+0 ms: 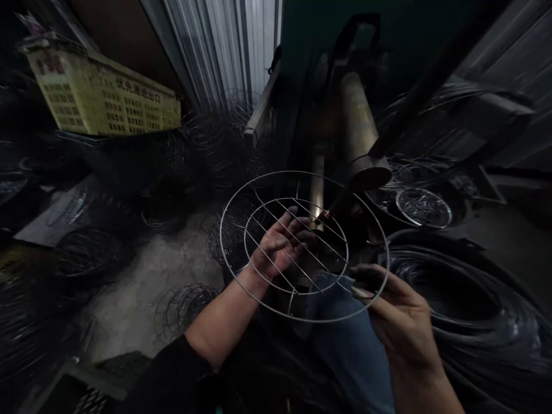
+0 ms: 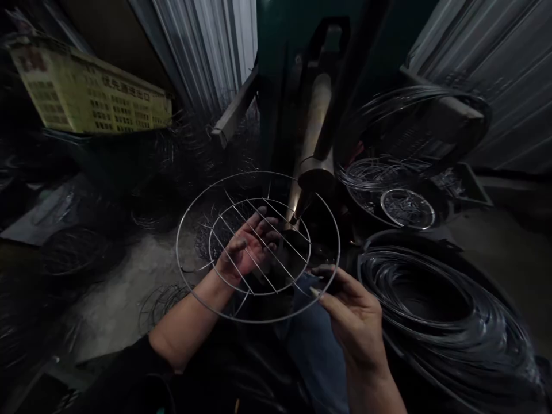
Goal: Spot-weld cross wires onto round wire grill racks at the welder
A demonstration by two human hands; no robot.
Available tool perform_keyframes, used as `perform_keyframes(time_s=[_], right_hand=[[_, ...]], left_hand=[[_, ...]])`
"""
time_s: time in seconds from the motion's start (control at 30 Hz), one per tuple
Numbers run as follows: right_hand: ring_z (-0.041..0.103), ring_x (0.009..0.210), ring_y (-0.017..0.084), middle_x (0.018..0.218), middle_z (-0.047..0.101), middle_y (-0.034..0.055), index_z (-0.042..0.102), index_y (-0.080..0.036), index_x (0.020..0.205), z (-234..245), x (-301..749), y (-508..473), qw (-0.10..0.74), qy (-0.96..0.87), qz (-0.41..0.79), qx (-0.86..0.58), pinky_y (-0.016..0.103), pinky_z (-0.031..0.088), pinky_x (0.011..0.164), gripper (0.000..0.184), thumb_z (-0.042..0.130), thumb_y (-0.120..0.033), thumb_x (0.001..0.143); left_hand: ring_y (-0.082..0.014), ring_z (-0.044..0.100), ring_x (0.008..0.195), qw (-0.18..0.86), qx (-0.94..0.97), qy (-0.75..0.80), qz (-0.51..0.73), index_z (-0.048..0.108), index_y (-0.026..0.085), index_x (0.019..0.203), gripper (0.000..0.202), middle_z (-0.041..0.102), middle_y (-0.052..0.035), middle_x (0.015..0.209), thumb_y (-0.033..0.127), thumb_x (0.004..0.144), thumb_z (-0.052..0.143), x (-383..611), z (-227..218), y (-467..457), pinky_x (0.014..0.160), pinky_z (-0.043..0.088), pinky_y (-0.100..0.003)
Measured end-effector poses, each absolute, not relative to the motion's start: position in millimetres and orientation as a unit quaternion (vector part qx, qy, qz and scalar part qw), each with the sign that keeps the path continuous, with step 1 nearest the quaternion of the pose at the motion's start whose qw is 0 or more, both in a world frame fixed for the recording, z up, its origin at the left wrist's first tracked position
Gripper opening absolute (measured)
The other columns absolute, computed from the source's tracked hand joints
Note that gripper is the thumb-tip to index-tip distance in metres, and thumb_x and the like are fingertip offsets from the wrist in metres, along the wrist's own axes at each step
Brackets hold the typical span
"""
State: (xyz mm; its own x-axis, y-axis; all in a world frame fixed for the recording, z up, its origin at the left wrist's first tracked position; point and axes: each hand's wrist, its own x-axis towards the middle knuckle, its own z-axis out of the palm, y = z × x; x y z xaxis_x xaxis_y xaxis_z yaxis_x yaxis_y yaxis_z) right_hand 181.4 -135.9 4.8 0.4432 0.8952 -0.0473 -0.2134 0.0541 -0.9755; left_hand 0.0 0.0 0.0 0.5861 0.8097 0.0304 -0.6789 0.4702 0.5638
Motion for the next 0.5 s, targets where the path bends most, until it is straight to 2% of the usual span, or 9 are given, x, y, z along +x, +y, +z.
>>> perform_keyframes(time_s=[0.07, 0.13, 0.2, 0.27, 0.33, 0.37, 0.43, 0.47, 0.5], right_hand=[[0.068, 0.084, 0.022, 0.093, 0.072, 0.0064, 0.075, -0.025, 0.096, 4.8, 181.2, -134.6, 0.661, -0.326, 0.404, -0.542, 0.034, 0.058, 0.077, 0.039, 0.086, -0.023, 0.059], [0.067, 0.087, 0.021, 0.095, 0.072, 0.0059, 0.074, -0.024, 0.099, 5.6, 182.7, -134.3, 0.67, -0.334, 0.37, -0.55, 0.033, 0.057, 0.079, 0.041, 0.086, -0.023, 0.06], [0.067, 0.088, 0.019, 0.097, 0.072, 0.0046, 0.073, -0.024, 0.102, 5.9, 184.3, -132.4, 0.685, -0.337, 0.335, -0.552, 0.032, 0.056, 0.082, 0.043, 0.086, -0.022, 0.061], [0.066, 0.087, 0.018, 0.098, 0.071, 0.004, 0.072, -0.024, 0.103, 4.8, 184.5, -127.0, 0.69, -0.347, 0.324, -0.546, 0.032, 0.055, 0.082, 0.043, 0.085, -0.021, 0.061], [0.066, 0.084, 0.018, 0.097, 0.071, 0.0041, 0.072, -0.022, 0.102, 2.7, 182.3, -119.0, 0.69, -0.352, 0.33, -0.539, 0.032, 0.055, 0.08, 0.042, 0.083, -0.021, 0.062], [0.066, 0.082, 0.019, 0.094, 0.071, 0.0041, 0.073, -0.022, 0.101, 1.7, 180.0, -115.3, 0.689, -0.352, 0.334, -0.537, 0.032, 0.055, 0.077, 0.04, 0.082, -0.023, 0.062], [0.066, 0.077, 0.019, 0.087, 0.071, 0.0038, 0.074, -0.02, 0.095, 0.1, 173.5, -111.0, 0.682, -0.356, 0.341, -0.541, 0.032, 0.055, 0.071, 0.033, 0.078, -0.026, 0.063], [0.065, 0.074, 0.019, 0.083, 0.071, 0.0037, 0.074, -0.02, 0.091, -0.5, 169.7, -111.3, 0.678, -0.358, 0.34, -0.545, 0.033, 0.055, 0.068, 0.03, 0.077, -0.027, 0.062], [0.065, 0.072, 0.02, 0.079, 0.071, 0.0035, 0.074, -0.02, 0.086, -1.2, 166.3, -113.6, 0.675, -0.359, 0.336, -0.551, 0.033, 0.055, 0.066, 0.026, 0.076, -0.028, 0.061]], left_hand=[[-0.0221, 0.064, 0.101, 0.844, 0.261, 0.137, 0.448, 0.056, 0.024, 0.127, 0.074, 0.061, -0.008, 0.123, 0.038, 0.059, 0.082, -6.0, -4.0, -5.4, 0.083, 0.051, -0.029], [-0.0199, 0.066, 0.093, 0.84, 0.259, 0.202, 0.433, 0.06, 0.022, 0.122, 0.061, 0.066, -0.0077, 0.115, 0.042, 0.067, 0.077, -15.6, -8.6, -19.6, 0.077, 0.051, -0.027], [-0.0163, 0.066, 0.079, 0.821, 0.325, 0.302, 0.359, 0.065, 0.02, 0.113, 0.042, 0.069, -0.0066, 0.1, 0.039, 0.076, 0.069, -26.3, -7.2, -44.4, 0.069, 0.051, -0.025], [-0.0159, 0.065, 0.073, 0.759, 0.503, 0.342, 0.234, 0.068, 0.019, 0.109, 0.032, 0.071, -0.0055, 0.092, 0.031, 0.079, 0.064, -33.7, 6.7, -76.6, 0.068, 0.051, -0.027], [-0.0183, 0.064, 0.077, 0.627, 0.729, 0.244, 0.125, 0.066, 0.022, 0.118, 0.038, 0.071, -0.0057, 0.093, 0.026, 0.081, 0.059, -33.2, 34.5, -109.1, 0.073, 0.051, -0.031], [-0.0196, 0.063, 0.074, 0.535, 0.818, 0.181, 0.111, 0.063, 0.02, 0.124, 0.043, 0.071, -0.0075, 0.089, 0.025, 0.082, 0.056, -29.1, 52.3, -122.7, 0.071, 0.05, -0.032], [-0.0218, 0.06, 0.069, 0.364, 0.914, 0.106, 0.147, 0.059, 0.017, 0.13, 0.045, 0.07, -0.0109, 0.083, 0.027, 0.087, 0.049, -13.6, 90.0, -140.4, 0.071, 0.049, -0.037], [-0.0234, 0.06, 0.071, 0.292, 0.928, 0.121, 0.198, 0.059, 0.018, 0.129, 0.043, 0.07, -0.012, 0.082, 0.027, 0.09, 0.045, -3.3, 107.6, -143.6, 0.074, 0.048, -0.04], [-0.0263, 0.061, 0.081, 0.237, 0.93, 0.162, 0.229, 0.059, 0.02, 0.129, 0.042, 0.07, -0.0135, 0.09, 0.024, 0.091, 0.042, 7.5, 123.0, -143.3, 0.082, 0.046, -0.043]])
